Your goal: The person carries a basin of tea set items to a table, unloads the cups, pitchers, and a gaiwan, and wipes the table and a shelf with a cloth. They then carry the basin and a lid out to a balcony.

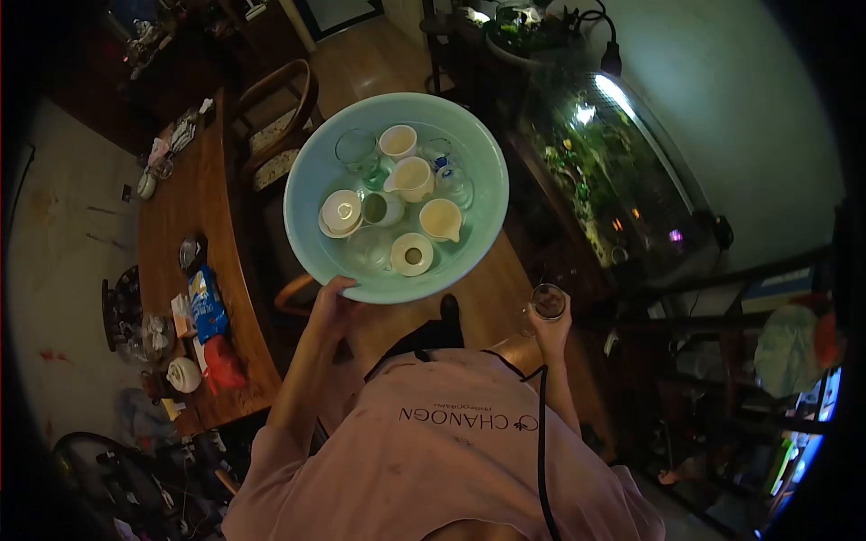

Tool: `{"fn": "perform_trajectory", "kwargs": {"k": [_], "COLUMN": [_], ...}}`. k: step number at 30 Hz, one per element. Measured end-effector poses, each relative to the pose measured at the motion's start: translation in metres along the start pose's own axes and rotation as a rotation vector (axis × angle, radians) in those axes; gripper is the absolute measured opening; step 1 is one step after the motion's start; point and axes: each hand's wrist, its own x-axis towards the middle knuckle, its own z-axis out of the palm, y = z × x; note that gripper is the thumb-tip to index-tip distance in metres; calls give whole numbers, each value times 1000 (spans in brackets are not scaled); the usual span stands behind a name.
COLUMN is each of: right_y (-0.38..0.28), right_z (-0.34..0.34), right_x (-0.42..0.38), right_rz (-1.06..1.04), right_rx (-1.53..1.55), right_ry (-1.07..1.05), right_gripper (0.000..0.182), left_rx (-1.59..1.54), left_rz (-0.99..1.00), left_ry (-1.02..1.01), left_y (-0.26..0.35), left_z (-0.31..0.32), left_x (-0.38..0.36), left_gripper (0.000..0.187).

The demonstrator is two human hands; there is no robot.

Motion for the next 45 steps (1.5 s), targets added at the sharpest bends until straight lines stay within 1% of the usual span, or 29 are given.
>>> {"fn": "perform_trajectory", "kwargs": {"k": [1,2,3,4,5,7,8,9,12,14,15,16,17,18,20,22,23,26,27,28,30,31,32,36,38,40,42,43,45], "right_y": [-11,-16,-37,-68,-85,-86,-86,-93,-111,-116,-110,-121,-132,-140,-140,-157,-159,-167,-169,-170,-177,-176,-179,-217,-232,-242,-238,-230,-207], "right_z": [19,39,56,67,78,106,123,138,179,213,232,252,265,277,313,354,375,439,462,486,541,566,589,669,708,751,796,818,875], "right_x": [24,47,69,91,111,150,179,207,274,326,351,377,395,414,453,493,513,570,586,606,653,671,693,766,806,841,879,902,951], "right_rz": [24,14,37,55,72,83,59,48,-17,11,-38,-73,-13,41,-20,-53,-60,-78,-82,-87,-135,-147,-158,-124,-159,-176,-124,-125,-229], "right_rx": [52,99,103,49,-7,21,50,56,41,105,77,91,86,71,93,117,62,70,65,27,-13,33,78,66,39,21,29,7,-98], "right_ry": [-74,-71,-66,-106,-146,-165,-194,-189,-282,-364,-379,-385,-435,-493,-530,-583,-601,-611,-626,-618,-609,-587,-566,-583,-538,-557,-537,-610,-563], "right_gripper": [46,48,48,49,51,50,49,49,50,50,50,50,50,50,50,49,50,52,52,53,53,52,52,53,52,51,51,51,51], "left_rx": [-2,-30,-49,-76,-57,-50,-15,-13,-125,-113,-128,-134,-145,-164,-214,-244,-222,-196,-205,-216,-217,-207,-214,-282,-297,-321,-376,-411,-489], "left_rz": [7,44,75,56,36,120,144,154,238,265,277,270,247,260,259,257,239,224,199,176,195,190,161,158,147,184,245,279,253], "left_ry": [-3,-12,-16,-14,-6,37,24,15,86,110,193,162,143,132,175,211,228,237,276,308,257,219,273,310,261,264,285,310,316], "left_y": [21,43,63,81,101,143,159,175,209,233,245,262,274,281,301,326,339,381,393,408,437,452,468,525,548,575,590,602,610], "left_z": [14,27,36,29,43,76,70,79,89,93,103,112,115,105,103,104,106,106,99,94,80,81,83,81,65,60,61,61,38], "left_x": [22,41,59,89,105,140,171,198,258,299,318,334,344,368,402,437,454,511,532,556,605,624,641,709,753,789,823,839,884], "left_gripper": [47,43,39,28,28,30,29,29,29,29,25,24,23,25,27,29,30,31,33,34,35,36,36,37,37,38,38,38,37]}}
